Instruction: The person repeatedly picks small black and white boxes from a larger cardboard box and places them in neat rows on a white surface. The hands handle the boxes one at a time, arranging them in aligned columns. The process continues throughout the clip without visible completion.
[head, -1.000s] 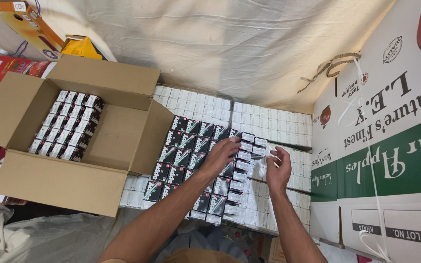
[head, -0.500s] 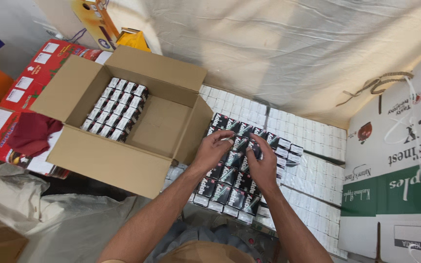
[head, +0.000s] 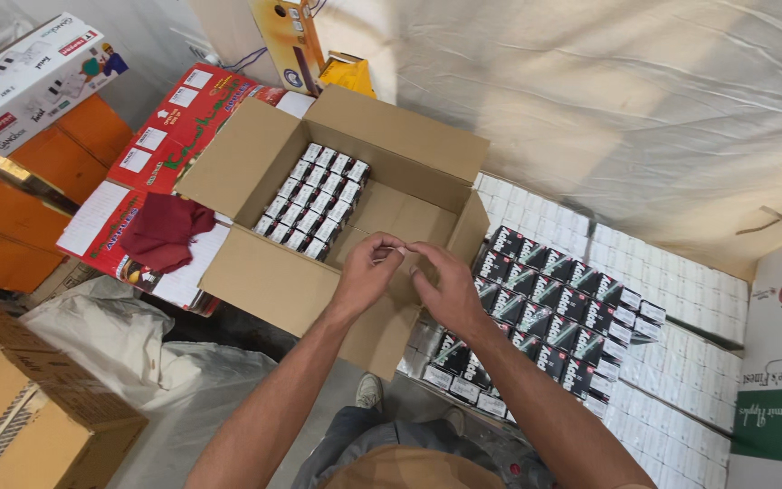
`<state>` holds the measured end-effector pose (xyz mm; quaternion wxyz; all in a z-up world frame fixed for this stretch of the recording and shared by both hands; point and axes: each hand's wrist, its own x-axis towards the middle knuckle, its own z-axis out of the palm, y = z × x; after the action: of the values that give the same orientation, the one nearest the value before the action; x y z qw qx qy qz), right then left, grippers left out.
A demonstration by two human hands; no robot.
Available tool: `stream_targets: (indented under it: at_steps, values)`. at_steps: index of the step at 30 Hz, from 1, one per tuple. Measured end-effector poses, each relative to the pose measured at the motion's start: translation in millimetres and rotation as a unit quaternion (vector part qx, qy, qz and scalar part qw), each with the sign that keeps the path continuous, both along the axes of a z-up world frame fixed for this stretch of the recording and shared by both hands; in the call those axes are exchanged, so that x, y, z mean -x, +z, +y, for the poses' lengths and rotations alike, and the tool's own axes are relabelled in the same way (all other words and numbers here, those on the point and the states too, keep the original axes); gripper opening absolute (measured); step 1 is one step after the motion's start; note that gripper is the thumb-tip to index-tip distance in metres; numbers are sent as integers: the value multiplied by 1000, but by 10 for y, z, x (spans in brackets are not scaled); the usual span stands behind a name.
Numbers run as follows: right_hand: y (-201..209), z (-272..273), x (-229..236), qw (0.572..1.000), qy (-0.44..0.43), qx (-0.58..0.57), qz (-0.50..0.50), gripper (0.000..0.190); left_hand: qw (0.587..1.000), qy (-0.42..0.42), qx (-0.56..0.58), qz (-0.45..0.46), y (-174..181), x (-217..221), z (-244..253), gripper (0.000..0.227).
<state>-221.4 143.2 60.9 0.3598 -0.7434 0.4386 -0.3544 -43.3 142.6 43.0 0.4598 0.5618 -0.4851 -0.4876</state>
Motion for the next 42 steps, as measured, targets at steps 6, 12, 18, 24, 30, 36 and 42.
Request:
stream_targets:
  at_steps: [6,12,18,24,30,36,42]
  values:
    - [-376,-455,-647,996,43,-77,21,36,979,-20,6,-202,23,-773,-199,25]
    - [-97,-518,-1225,970,130,-178,99,40,925,-125,-43,-356,15,-1255,-434,35]
    - [-412,-653,-1506,951,112,-262,121,41,810,-142,-60,-566,-216,-1434,-582,36]
    - [-473,-736,-1568,951,100,-274,106,41,756,-156,-129,-623,-400,-1357,-788,28]
    - [-578,-772,-1593,949,96,-289,81,39,723,-164,-155,-654,-719,-1274,-922,20]
    - [-792,-781,-1556,951,106,-285,50,40,727,-168,-175,-642,-534,-1191,-917,21]
    - [-892,-790,-1408,953,112,-280,12,42,743,-177,-173,-621,-198,-1113,-811,27]
